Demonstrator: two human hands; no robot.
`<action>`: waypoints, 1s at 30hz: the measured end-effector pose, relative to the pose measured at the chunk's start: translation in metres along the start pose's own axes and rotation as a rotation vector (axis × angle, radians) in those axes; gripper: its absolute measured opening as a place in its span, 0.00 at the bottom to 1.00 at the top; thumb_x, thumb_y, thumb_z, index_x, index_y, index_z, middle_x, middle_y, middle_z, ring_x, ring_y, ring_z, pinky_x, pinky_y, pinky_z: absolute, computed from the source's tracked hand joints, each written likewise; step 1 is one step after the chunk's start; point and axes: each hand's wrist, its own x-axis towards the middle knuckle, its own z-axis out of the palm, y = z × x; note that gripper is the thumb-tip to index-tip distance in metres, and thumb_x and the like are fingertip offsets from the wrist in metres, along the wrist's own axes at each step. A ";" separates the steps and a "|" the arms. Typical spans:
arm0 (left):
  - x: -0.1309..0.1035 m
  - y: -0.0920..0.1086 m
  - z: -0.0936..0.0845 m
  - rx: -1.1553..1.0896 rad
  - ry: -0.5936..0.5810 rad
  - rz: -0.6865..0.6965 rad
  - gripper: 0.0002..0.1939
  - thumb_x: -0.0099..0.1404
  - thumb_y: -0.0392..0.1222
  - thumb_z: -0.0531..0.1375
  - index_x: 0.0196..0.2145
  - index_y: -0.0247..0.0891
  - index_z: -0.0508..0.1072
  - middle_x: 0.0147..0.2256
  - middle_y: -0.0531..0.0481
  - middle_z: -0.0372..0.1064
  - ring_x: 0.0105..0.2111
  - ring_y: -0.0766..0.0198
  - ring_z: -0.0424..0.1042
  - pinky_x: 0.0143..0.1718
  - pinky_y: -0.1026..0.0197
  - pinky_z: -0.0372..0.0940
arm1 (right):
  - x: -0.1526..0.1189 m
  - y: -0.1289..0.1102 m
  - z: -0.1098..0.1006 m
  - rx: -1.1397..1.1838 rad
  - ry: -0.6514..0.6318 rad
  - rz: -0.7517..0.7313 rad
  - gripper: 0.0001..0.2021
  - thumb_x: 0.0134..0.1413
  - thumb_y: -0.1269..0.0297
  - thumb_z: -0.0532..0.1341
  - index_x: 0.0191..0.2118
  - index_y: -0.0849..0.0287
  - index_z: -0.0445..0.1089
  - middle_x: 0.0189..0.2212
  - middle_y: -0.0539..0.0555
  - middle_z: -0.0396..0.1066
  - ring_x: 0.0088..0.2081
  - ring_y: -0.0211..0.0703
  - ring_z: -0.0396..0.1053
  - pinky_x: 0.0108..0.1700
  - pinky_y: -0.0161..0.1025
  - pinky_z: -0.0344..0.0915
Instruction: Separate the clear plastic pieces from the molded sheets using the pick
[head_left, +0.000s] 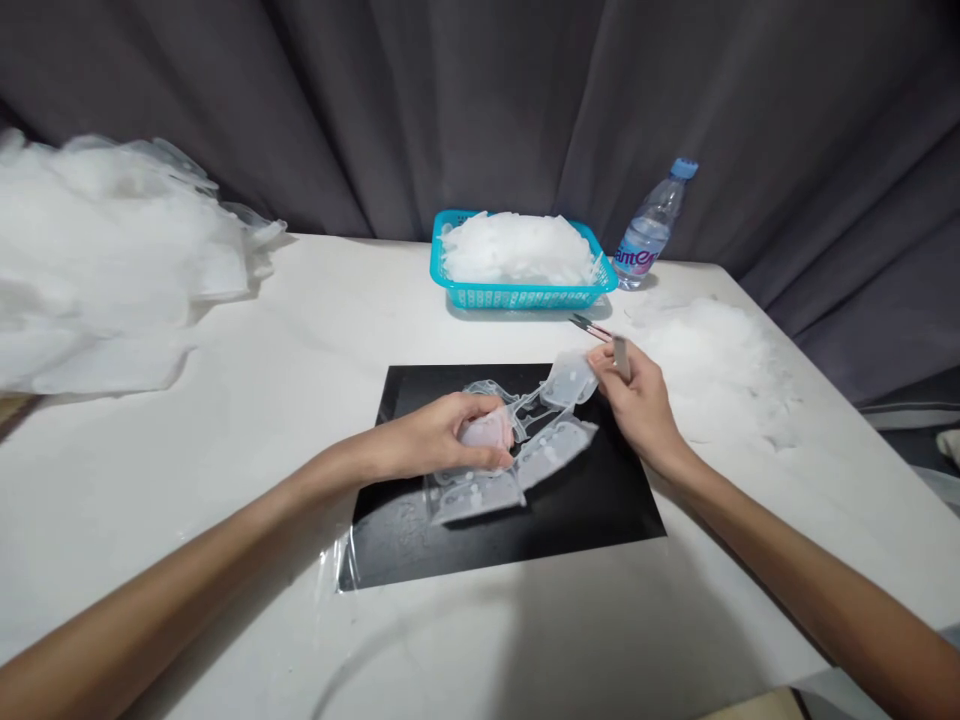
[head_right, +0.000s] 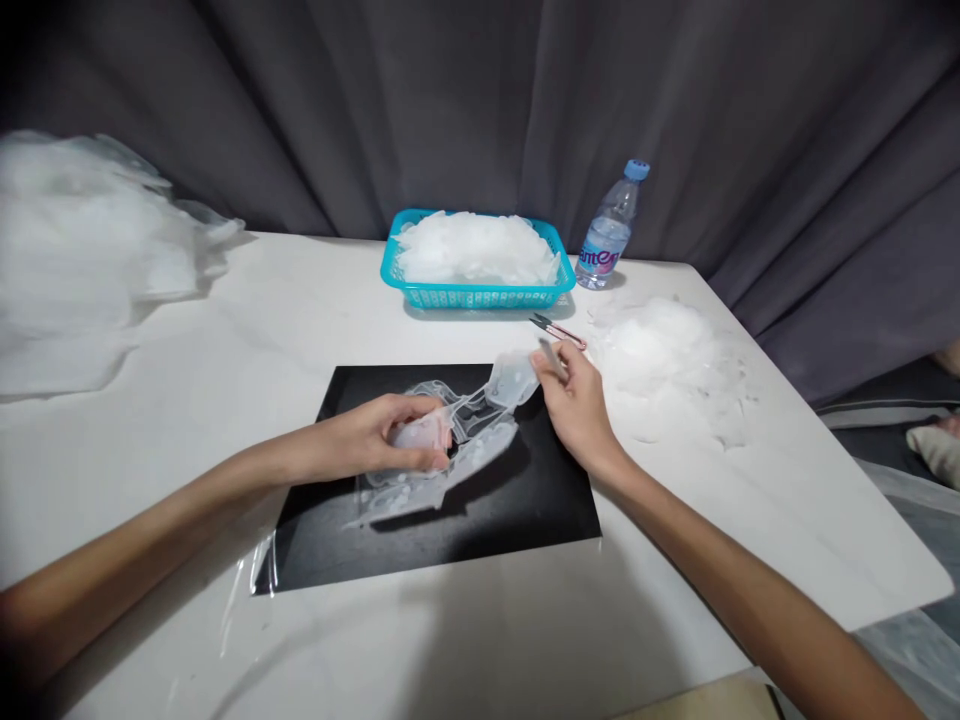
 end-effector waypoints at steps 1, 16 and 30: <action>0.000 0.000 -0.001 -0.002 0.012 0.013 0.16 0.63 0.52 0.69 0.40 0.36 0.76 0.33 0.53 0.68 0.30 0.66 0.66 0.29 0.66 0.60 | -0.002 0.000 -0.001 0.009 -0.020 0.002 0.12 0.66 0.56 0.59 0.32 0.56 0.65 0.26 0.47 0.63 0.28 0.39 0.60 0.32 0.37 0.58; 0.002 0.005 0.018 0.269 0.334 0.117 0.18 0.75 0.55 0.56 0.40 0.39 0.77 0.33 0.53 0.72 0.31 0.64 0.65 0.34 0.62 0.57 | -0.024 -0.025 0.007 -0.381 -0.326 -0.197 0.14 0.62 0.52 0.67 0.34 0.54 0.65 0.30 0.49 0.71 0.34 0.44 0.70 0.34 0.38 0.59; 0.000 -0.005 0.017 0.479 0.418 -0.062 0.14 0.66 0.42 0.55 0.23 0.39 0.60 0.22 0.56 0.55 0.24 0.67 0.54 0.27 0.61 0.49 | -0.004 0.006 -0.011 0.020 -0.029 0.231 0.11 0.60 0.55 0.61 0.32 0.57 0.69 0.25 0.49 0.70 0.28 0.41 0.67 0.32 0.37 0.62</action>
